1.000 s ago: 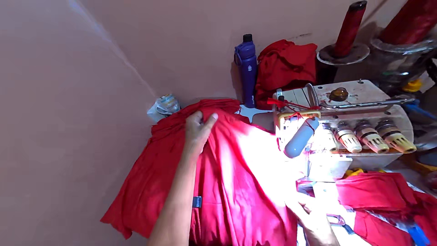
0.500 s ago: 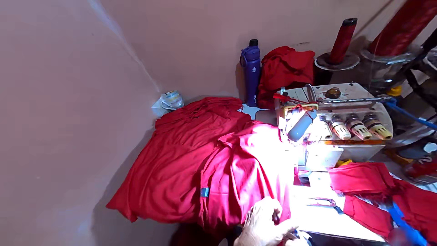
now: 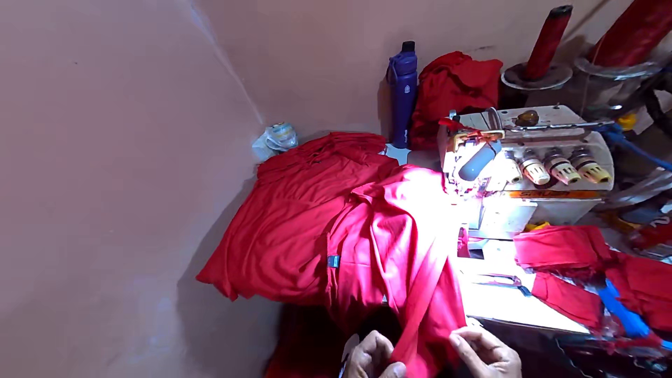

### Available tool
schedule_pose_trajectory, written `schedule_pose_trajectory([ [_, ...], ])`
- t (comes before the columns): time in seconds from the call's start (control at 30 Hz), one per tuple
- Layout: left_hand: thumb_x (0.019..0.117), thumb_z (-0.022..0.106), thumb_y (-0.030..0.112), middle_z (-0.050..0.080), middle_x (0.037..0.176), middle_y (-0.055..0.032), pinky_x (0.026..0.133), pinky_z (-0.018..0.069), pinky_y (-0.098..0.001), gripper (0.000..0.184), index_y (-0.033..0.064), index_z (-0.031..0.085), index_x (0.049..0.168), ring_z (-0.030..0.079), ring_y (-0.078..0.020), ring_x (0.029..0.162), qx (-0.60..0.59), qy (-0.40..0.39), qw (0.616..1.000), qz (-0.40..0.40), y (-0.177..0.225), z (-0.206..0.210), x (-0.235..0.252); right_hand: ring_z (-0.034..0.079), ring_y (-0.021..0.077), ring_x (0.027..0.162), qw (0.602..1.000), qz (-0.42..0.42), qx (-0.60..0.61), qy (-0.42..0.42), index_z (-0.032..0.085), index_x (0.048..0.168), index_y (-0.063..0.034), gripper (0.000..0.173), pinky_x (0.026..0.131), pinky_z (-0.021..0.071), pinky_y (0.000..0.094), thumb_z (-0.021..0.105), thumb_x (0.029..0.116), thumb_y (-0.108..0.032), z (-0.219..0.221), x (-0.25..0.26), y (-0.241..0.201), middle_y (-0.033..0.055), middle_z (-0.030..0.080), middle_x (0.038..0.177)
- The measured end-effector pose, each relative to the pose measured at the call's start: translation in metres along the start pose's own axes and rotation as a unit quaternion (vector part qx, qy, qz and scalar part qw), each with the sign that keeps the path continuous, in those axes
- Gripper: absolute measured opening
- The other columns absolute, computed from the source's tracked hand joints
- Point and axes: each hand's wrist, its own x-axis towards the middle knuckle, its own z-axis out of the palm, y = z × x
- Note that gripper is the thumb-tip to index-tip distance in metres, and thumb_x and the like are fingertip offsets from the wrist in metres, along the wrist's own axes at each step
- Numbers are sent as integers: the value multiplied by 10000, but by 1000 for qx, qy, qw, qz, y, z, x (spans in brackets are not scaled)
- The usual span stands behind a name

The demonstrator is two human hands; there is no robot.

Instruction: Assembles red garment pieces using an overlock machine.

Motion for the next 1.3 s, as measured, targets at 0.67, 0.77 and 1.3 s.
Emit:
schedule_pose_trajectory([
  [0.67,906,703,83,726,848,-118,843,524,-257,68,35,751,899,692,-172,869,281,-28,923,263,-2,23,-38,676,-48,758,986,100,36,-128,659,993,7,123,722,573,166,622,888,60,4,-70,-35,-87,733,843],
  [0.77,935,647,86,693,895,-58,821,499,-235,119,109,749,991,643,-145,889,294,-52,908,295,-31,28,-44,636,-55,661,985,122,31,-119,670,971,-26,163,637,547,163,579,889,81,0,-82,-26,-114,701,754],
  [1.3,914,686,110,716,808,-39,833,474,-217,97,120,768,864,659,-114,824,365,-21,884,290,-32,41,-58,692,-11,731,974,189,3,-121,685,1031,42,200,717,606,195,490,988,20,-8,-92,-31,-40,722,835],
])
